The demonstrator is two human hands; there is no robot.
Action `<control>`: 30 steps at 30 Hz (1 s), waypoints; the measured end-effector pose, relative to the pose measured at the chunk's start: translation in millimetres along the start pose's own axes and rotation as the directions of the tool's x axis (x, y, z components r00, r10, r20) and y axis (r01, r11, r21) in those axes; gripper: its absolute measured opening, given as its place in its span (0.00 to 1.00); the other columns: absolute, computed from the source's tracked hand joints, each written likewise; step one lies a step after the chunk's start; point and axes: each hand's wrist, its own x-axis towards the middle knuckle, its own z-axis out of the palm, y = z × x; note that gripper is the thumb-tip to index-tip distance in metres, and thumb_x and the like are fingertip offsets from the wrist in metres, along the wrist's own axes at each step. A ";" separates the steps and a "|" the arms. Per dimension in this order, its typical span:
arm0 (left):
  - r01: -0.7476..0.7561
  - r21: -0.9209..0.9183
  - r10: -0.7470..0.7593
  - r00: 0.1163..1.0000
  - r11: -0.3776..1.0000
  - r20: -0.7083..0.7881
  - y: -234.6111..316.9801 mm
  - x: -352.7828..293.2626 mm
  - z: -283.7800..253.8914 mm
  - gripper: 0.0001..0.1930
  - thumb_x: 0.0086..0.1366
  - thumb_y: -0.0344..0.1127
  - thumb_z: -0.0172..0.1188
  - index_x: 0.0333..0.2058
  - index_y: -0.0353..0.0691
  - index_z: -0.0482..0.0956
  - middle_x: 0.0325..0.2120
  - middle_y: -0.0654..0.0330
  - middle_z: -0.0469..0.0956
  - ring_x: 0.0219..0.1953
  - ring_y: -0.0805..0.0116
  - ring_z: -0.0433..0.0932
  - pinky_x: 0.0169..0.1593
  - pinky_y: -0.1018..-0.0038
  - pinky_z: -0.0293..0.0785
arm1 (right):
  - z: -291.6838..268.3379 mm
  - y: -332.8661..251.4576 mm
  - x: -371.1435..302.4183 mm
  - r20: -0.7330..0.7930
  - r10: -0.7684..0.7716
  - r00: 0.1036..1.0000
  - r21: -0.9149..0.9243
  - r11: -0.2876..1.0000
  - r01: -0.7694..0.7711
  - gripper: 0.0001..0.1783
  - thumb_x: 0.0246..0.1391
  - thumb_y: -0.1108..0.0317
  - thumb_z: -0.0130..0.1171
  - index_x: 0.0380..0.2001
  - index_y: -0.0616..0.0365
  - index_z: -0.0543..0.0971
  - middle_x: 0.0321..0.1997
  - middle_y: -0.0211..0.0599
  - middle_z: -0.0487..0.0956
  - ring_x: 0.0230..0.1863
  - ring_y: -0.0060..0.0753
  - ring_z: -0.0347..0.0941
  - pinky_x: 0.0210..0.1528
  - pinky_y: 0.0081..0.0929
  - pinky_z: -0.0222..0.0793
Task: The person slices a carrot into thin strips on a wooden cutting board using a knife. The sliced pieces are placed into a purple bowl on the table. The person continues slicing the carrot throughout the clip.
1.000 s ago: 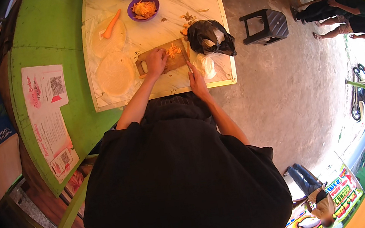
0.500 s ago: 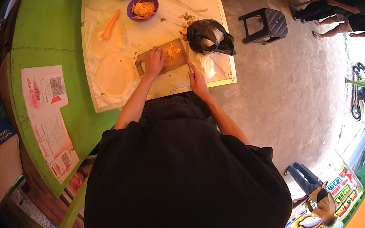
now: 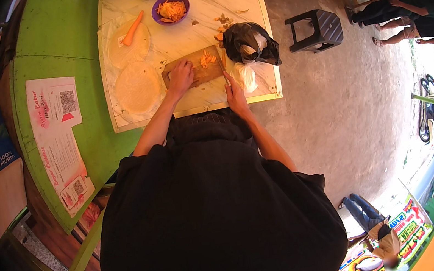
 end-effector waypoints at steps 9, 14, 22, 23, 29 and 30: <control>0.239 -0.405 -0.201 0.970 0.882 0.134 8.2 5.5 -0.2 0.11 0.66 0.24 0.58 0.45 0.28 0.84 0.37 0.47 0.81 0.40 0.49 0.83 0.44 0.61 0.80 | 2.1 -4.4 0.4 0.013 0.014 1.000 0.009 1.000 -0.014 0.28 0.74 0.69 0.47 0.74 0.47 0.66 0.22 0.35 0.66 0.23 0.28 0.60 0.29 0.32 0.59; 0.316 -0.485 -0.286 0.949 0.816 0.136 12.1 10.1 4.8 0.09 0.69 0.25 0.59 0.44 0.29 0.85 0.36 0.50 0.82 0.39 0.57 0.84 0.43 0.66 0.80 | 1.8 -6.6 0.1 0.017 0.019 1.000 0.004 1.000 -0.019 0.28 0.74 0.70 0.47 0.75 0.48 0.66 0.22 0.34 0.66 0.24 0.27 0.59 0.29 0.32 0.59; 0.481 -0.707 -0.492 0.844 0.518 0.213 11.7 17.4 21.6 0.09 0.68 0.29 0.63 0.44 0.33 0.86 0.38 0.57 0.85 0.38 0.69 0.84 0.44 0.71 0.79 | 2.8 -2.4 -1.1 0.016 0.010 1.000 -0.010 1.000 -0.010 0.28 0.73 0.70 0.47 0.75 0.48 0.66 0.24 0.37 0.68 0.25 0.29 0.61 0.30 0.34 0.61; 0.507 -0.729 -0.507 0.824 0.460 0.253 13.1 18.7 22.3 0.10 0.68 0.30 0.64 0.44 0.32 0.86 0.38 0.57 0.85 0.38 0.70 0.84 0.44 0.72 0.79 | 2.6 -2.5 -1.5 0.019 0.022 1.000 -0.011 1.000 -0.021 0.28 0.73 0.70 0.47 0.75 0.47 0.66 0.24 0.37 0.68 0.25 0.29 0.61 0.30 0.34 0.61; 0.558 -0.797 -0.494 0.773 0.232 0.398 16.0 20.5 18.4 0.11 0.74 0.30 0.59 0.50 0.32 0.82 0.39 0.56 0.85 0.39 0.69 0.86 0.43 0.73 0.84 | 4.9 -1.7 -0.7 0.023 0.040 0.999 -0.013 0.999 -0.039 0.29 0.73 0.70 0.47 0.75 0.45 0.66 0.23 0.36 0.67 0.24 0.29 0.61 0.30 0.34 0.61; 0.559 -0.814 -0.487 0.761 0.159 0.428 18.5 21.6 15.9 0.11 0.75 0.29 0.58 0.52 0.32 0.81 0.39 0.56 0.85 0.40 0.69 0.86 0.43 0.73 0.84 | 4.6 -1.7 -0.7 0.025 0.052 0.998 -0.018 0.999 -0.051 0.29 0.73 0.70 0.47 0.75 0.45 0.66 0.23 0.36 0.67 0.24 0.29 0.61 0.30 0.33 0.61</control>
